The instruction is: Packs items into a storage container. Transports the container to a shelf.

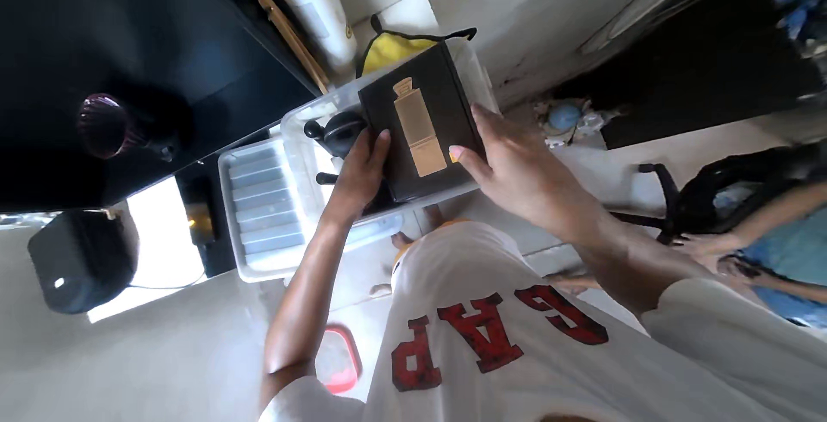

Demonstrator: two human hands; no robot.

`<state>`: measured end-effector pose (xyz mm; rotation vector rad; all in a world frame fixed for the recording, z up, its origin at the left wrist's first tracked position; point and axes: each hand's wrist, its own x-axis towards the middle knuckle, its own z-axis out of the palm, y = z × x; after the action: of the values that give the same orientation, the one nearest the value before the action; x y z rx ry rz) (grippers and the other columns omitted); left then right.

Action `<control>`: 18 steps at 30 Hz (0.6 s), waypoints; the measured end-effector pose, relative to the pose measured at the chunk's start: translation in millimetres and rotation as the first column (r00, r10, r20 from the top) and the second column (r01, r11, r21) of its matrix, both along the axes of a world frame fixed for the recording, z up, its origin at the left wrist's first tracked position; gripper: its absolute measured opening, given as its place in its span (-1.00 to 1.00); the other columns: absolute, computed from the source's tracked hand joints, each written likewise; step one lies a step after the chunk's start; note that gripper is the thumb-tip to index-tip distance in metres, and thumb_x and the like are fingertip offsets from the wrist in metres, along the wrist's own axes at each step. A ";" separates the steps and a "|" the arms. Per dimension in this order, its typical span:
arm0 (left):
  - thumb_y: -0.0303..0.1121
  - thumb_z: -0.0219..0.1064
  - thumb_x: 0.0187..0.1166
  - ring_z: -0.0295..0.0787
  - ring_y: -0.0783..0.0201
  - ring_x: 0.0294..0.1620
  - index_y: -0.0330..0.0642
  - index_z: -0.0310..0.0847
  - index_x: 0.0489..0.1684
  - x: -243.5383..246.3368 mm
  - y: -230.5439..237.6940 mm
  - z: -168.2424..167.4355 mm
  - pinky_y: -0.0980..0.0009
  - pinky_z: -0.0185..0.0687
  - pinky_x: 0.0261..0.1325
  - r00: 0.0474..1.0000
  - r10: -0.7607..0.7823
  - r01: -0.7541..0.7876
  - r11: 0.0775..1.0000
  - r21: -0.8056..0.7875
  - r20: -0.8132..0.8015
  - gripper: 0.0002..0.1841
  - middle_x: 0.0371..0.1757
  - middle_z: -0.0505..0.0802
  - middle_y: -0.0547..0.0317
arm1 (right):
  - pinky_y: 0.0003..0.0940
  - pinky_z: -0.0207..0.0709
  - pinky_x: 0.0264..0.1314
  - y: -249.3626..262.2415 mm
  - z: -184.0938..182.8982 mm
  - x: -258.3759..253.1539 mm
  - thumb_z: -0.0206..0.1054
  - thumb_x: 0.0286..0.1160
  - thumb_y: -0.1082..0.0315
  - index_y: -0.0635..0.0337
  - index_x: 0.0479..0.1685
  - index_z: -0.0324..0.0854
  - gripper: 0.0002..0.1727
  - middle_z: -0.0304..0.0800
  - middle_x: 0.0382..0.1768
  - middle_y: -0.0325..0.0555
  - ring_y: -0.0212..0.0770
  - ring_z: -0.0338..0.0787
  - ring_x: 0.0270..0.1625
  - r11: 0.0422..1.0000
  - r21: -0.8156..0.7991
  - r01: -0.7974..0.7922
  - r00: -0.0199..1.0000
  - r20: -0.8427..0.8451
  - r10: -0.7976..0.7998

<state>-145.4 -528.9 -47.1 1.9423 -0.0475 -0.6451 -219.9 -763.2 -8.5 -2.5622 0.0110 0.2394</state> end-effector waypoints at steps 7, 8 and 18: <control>0.09 0.17 0.77 0.90 0.09 0.11 -0.09 0.17 0.74 3.9 -5.4 -10.9 0.01 0.86 0.17 0.998 -0.067 0.068 0.983 0.170 -0.016 -0.33 0.21 0.82 -0.12 | 0.01 0.47 0.63 17.1 -21.8 -0.2 -0.09 0.89 -0.01 0.46 0.80 0.09 -0.25 -0.15 0.90 0.25 0.20 0.13 0.87 0.955 -0.271 -0.119 0.990 0.037 0.133; 0.09 0.20 0.74 0.90 0.08 0.09 -0.09 0.14 0.76 4.3 -5.5 -10.7 0.00 0.87 0.16 0.998 -0.066 0.067 0.981 0.181 -0.011 -0.30 0.19 0.83 -0.12 | 0.02 0.38 0.71 17.3 -22.9 -0.5 -0.11 0.91 0.01 0.48 0.80 0.08 -0.26 -0.19 0.91 0.22 0.21 -0.08 0.92 0.945 -0.293 -0.142 0.986 0.042 0.161; 0.21 0.24 0.66 0.80 -0.18 0.25 -0.20 0.08 0.81 -5.0 -15.0 4.0 -0.20 0.64 0.35 0.969 -0.224 0.152 0.875 0.459 0.107 -0.13 0.20 0.81 -0.27 | 0.29 0.38 0.39 13.1 -14.6 22.8 0.01 0.84 -0.07 0.58 0.50 0.44 -0.26 0.44 0.56 0.49 0.40 0.56 0.45 0.803 -0.501 -0.323 0.943 -0.103 0.315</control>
<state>-150.4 -543.8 -43.1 2.4585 -0.2064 -0.6709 -197.1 -750.1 -23.1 -3.0887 -0.4124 0.4340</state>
